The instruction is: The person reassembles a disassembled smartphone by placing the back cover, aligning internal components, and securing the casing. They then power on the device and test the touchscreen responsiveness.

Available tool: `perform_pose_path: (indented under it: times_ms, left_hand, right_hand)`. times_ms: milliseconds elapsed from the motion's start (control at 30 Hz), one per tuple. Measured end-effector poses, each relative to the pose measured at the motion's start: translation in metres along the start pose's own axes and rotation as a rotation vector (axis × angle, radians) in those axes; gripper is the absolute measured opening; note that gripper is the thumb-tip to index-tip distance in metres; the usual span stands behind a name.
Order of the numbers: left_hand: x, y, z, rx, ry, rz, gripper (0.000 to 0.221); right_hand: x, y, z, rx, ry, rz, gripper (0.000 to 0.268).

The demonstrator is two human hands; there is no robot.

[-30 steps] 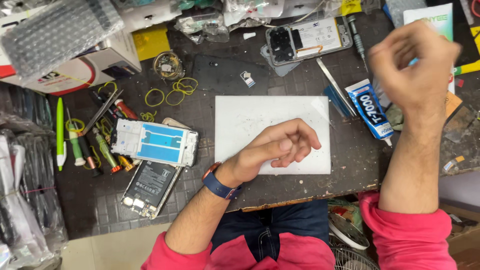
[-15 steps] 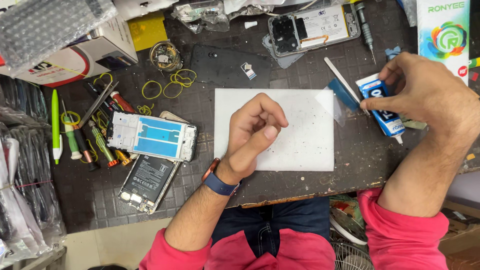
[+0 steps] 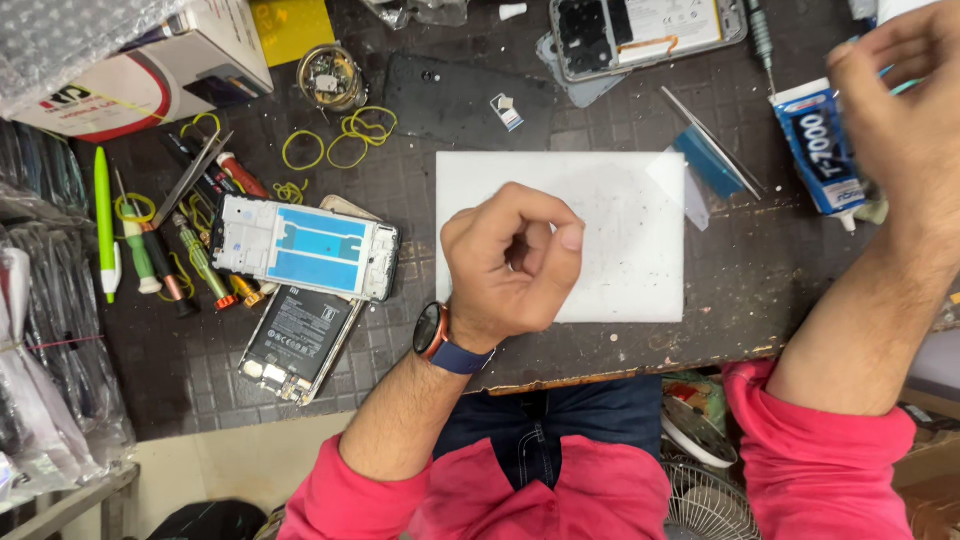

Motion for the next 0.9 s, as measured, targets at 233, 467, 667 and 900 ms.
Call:
perform_pose_path:
  times_ms: [233, 467, 667, 900]
  left_hand:
    - [-0.002, -0.001, -0.005, 0.017, -0.051, -0.086, 0.008]
    - [0.01, -0.01, -0.003, -0.101, -0.331, -0.058, 0.01]
    - [0.026, -0.01, 0.025, -0.375, -0.6, 0.146, 0.019]
    - [0.03, 0.0, 0.028, -0.382, -0.648, 0.143, 0.021]
  right_hand:
    - [-0.003, -0.001, -0.007, 0.058, -0.012, -0.063, 0.007]
    - [-0.007, -0.008, 0.027, -0.119, 0.035, -0.117, 0.004]
    - [-0.007, -0.01, 0.034, 0.012, 0.009, -0.132, 0.005]
    - [-0.005, -0.014, 0.049, -0.076, -0.027, -0.111, 0.006]
Point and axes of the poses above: each hand's wrist, its own y-axis away from the middle knuckle, its own x-axis out of the palm, z = x × y, the point moved 8 cm from there along -y, towards the middle knuckle, and after that the axes turned 8 degrees about -x, right-handed, at the moved point
